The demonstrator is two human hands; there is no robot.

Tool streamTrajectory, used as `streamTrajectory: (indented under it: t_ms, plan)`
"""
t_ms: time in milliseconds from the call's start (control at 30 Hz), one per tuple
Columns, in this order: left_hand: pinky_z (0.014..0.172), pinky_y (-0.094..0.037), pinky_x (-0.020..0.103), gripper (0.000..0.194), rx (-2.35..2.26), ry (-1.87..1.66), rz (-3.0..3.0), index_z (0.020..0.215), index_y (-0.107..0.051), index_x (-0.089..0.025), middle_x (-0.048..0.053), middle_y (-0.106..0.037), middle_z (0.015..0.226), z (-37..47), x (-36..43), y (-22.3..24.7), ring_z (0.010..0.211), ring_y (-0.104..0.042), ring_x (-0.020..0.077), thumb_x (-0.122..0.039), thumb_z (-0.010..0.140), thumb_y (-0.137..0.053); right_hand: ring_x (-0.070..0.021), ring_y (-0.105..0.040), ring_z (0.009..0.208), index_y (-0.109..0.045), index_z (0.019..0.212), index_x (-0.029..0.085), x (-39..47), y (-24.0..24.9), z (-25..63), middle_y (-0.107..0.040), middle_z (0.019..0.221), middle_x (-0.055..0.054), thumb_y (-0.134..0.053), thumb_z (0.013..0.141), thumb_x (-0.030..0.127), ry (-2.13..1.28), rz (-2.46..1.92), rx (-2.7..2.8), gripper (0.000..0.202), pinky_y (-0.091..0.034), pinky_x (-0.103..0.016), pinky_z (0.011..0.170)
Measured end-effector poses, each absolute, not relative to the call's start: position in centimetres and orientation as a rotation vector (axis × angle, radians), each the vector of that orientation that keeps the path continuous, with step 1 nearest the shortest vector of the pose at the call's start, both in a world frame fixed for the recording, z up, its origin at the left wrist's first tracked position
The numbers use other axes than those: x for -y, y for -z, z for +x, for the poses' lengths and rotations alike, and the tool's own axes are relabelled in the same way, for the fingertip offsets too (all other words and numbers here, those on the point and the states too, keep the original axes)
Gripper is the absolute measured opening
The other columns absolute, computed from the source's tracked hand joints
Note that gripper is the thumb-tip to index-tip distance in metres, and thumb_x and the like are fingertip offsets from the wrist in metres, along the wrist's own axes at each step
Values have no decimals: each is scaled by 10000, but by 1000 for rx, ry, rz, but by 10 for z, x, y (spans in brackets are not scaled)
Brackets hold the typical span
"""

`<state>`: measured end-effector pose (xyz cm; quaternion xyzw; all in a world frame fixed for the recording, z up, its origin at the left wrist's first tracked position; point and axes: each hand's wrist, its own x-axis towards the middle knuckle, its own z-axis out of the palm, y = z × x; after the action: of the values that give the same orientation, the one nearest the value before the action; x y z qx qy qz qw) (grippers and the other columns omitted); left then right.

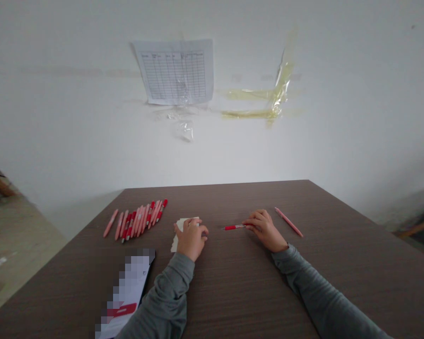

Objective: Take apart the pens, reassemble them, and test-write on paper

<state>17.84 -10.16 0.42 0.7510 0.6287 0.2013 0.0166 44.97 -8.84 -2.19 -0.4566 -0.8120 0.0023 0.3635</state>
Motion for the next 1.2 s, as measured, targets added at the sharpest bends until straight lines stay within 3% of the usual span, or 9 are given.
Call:
streamTrajectory:
  t_ms: [667,933,1067,1200]
  plan:
    - [1016,-101,736,89,-1958,-663,2299,677,-654,-249,16,-618,1143,180,99,2,1194,-446,282,-172,680,-699,-222,-487,958,-671,945,277,86,31,449,-636,924,-44,-538,879,240,-71,-1277,2136,154,-405,-417,883]
    - [1020,-219,657,41,-1892,-827,2176,701,-662,-234,33,-613,1147,187,98,3,1188,-464,275,-262,715,-688,-233,-482,971,-661,927,275,87,29,447,-641,927,-42,-554,864,223,-59,-1309,2147,135,-389,-436,905]
    - [983,-342,565,131,-1864,-999,2085,714,-666,-219,69,-584,1171,191,97,7,1151,-493,264,-342,753,-644,-230,-484,976,-659,933,274,87,27,447,-643,924,-45,-556,862,227,-36,-1303,2144,133,-394,-430,899]
    - [987,-352,540,164,-1887,-1135,2044,700,-657,-220,70,-567,1188,195,98,12,1160,-484,267,-374,752,-639,-232,-484,973,-660,943,267,87,25,447,-640,926,-53,-547,868,239,-44,-1276,2123,138,-402,-431,885]
